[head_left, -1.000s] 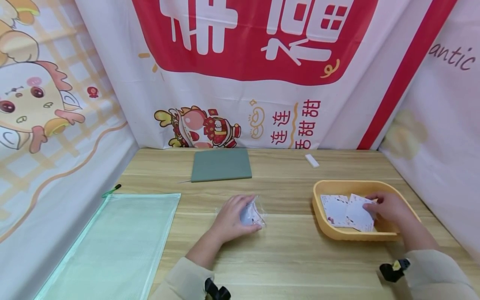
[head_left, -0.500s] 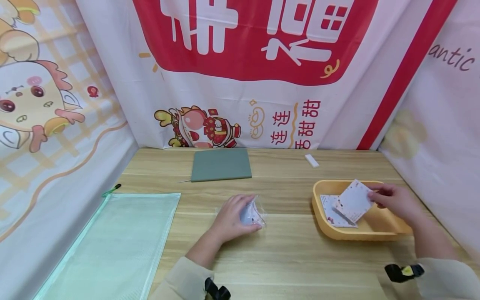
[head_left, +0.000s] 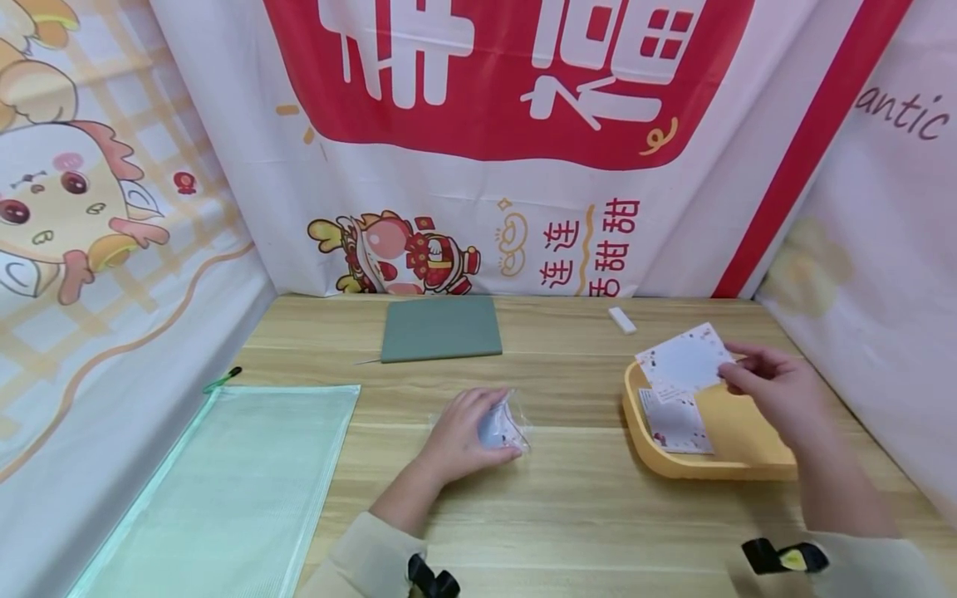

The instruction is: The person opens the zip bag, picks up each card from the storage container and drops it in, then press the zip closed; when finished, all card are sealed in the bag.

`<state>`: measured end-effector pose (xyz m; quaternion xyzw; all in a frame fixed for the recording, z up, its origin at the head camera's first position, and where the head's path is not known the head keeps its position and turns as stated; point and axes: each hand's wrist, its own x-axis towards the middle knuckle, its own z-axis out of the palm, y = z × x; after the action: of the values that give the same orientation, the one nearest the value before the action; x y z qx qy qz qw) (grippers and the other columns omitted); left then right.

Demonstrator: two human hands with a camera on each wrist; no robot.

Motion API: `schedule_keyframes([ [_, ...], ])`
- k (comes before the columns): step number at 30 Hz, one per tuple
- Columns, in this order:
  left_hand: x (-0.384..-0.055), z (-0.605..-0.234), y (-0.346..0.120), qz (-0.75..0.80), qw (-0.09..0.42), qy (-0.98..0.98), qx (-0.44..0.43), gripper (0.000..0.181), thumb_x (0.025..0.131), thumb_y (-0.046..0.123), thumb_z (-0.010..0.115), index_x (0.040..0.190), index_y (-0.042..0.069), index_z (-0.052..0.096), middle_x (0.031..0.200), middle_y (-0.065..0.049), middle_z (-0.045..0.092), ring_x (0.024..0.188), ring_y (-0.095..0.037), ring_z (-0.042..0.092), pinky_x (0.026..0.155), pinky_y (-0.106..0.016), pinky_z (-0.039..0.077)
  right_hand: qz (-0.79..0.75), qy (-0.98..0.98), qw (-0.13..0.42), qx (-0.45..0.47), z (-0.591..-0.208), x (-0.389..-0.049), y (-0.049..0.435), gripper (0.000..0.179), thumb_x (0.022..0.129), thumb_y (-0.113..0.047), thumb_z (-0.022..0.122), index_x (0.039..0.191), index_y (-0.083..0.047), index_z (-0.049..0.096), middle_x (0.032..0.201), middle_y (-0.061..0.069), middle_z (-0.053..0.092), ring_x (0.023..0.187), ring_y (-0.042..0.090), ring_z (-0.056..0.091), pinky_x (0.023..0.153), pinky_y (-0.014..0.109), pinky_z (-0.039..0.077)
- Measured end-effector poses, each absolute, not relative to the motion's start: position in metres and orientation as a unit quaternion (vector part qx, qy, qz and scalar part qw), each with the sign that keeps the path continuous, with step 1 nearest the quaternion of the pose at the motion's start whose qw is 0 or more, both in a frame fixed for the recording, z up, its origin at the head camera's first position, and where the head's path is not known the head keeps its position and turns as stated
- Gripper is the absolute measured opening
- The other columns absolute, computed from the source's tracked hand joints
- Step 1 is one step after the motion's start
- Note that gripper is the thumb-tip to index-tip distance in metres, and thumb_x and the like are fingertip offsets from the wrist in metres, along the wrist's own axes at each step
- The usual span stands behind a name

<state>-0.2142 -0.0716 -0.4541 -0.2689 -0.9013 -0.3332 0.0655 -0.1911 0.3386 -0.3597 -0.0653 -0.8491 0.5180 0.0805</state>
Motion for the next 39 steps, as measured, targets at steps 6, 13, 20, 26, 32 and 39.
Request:
schedule_keyframes([
  [6,-0.214,-0.454,-0.072,-0.334,0.064,-0.901,-0.268,0.086,0.072,0.049,0.08,0.143,0.012,0.049,0.136,-0.009,0.056,0.127,-0.029,0.05,0.107,-0.052,0.042,0.563,-0.821,0.077,-0.052,-0.36,-0.189,0.302,0.022,0.091,-0.024,0.07,0.112,-0.028,0.069,0.077,-0.018,0.063,0.07,-0.001,0.063,0.067,0.014,0.056],
  [13,-0.214,-0.454,-0.072,-0.324,0.064,-0.905,-0.268,0.086,0.072,0.05,0.079,0.144,0.014,0.048,0.137,-0.008,0.056,0.127,-0.028,0.05,0.107,-0.051,0.042,0.547,-0.834,0.035,-0.062,-0.37,-0.189,0.266,0.053,0.091,-0.032,0.069,0.133,-0.003,0.057,0.081,-0.016,0.062,0.074,0.004,0.065,0.072,0.018,0.056],
  [20,-0.214,-0.453,-0.071,-0.325,0.063,-0.905,-0.267,0.086,0.072,0.05,0.079,0.144,0.013,0.048,0.137,-0.009,0.056,0.128,-0.029,0.05,0.108,-0.052,0.04,0.578,-0.815,0.022,-0.043,-0.382,-0.188,0.235,0.047,0.091,-0.02,0.069,0.131,0.002,0.058,0.081,-0.01,0.062,0.074,0.006,0.065,0.071,0.02,0.058],
  [26,-0.214,-0.454,-0.071,-0.325,0.075,-0.904,-0.268,0.087,0.071,0.051,0.08,0.143,0.011,0.049,0.136,-0.009,0.057,0.127,-0.029,0.051,0.109,-0.051,0.04,0.616,-0.787,-0.005,-0.043,-0.39,-0.19,0.212,0.045,0.091,-0.013,0.068,0.131,0.006,0.057,0.082,-0.007,0.061,0.073,0.006,0.061,0.071,0.018,0.056],
  [32,-0.216,-0.457,-0.071,-0.316,0.094,-0.902,-0.278,0.086,0.07,0.047,0.081,0.142,0.01,0.051,0.134,-0.009,0.058,0.125,-0.029,0.052,0.108,-0.05,0.041,0.642,-0.765,-0.006,-0.052,-0.398,-0.194,0.193,0.042,0.089,-0.004,0.067,0.127,0.01,0.057,0.078,-0.007,0.061,0.073,0.003,0.06,0.069,0.018,0.057],
  [39,-0.216,-0.458,-0.071,-0.312,0.099,-0.902,-0.282,0.085,0.07,0.046,0.081,0.141,0.011,0.052,0.135,-0.009,0.058,0.125,-0.028,0.052,0.107,-0.049,0.042,0.634,-0.769,0.0,-0.079,-0.401,-0.196,0.181,0.038,0.089,-0.003,0.067,0.125,0.008,0.06,0.076,-0.006,0.061,0.071,0.002,0.06,0.069,0.018,0.057],
])
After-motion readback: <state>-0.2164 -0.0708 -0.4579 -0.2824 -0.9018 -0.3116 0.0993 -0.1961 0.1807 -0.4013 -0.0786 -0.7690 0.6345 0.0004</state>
